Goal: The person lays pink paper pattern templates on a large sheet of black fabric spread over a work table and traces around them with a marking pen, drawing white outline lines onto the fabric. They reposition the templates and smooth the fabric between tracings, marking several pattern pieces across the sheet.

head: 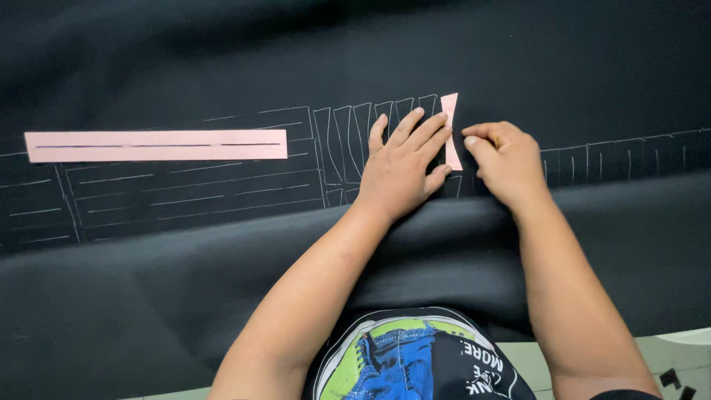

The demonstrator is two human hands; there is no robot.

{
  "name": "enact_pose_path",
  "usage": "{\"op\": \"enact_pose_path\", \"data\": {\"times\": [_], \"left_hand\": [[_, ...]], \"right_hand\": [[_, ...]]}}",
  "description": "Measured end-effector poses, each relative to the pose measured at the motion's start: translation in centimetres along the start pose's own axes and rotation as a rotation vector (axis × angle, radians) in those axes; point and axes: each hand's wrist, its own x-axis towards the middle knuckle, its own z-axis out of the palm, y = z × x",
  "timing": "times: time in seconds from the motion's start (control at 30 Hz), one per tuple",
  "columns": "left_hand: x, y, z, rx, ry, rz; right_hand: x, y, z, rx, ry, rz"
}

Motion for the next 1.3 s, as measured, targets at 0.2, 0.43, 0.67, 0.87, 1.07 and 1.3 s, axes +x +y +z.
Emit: {"op": "enact_pose_path", "data": {"times": [0.2,0.43,0.67,0.87,1.07,1.3], "left_hand": [[0.0,0.2,-0.2,0.025,-0.001,0.006],[0.0,0.2,-0.3,-0.014,-0.012,0.000],[-0.1,0.3,-0.6,-0.050,0.060,0.025],[-0.2,0.0,-0.5,-0.070,0.093,0.022],[-0.2,-0.1,0.0,-0.023,0.056,0.024],[-0.1,0.0,0.4,0.020,0.006,0.014]], "right_hand": [[-0.4,1.3,-0.6,-0.126,-0.062,-0.151],[-0.3,0.8,-1.2,0.157,0.126,-0.355],[-0.1,-3.3,-2.1,-0.124,0.103,-0.461],[0.5,-4.1,-1.0,-0.318,0.097,-0.560],[1.5,-4.2,-0.5,-0.393,0.183,-0.681],[2.5,-4.1,-0.3,-0.294,0.231,-0.682]]}}
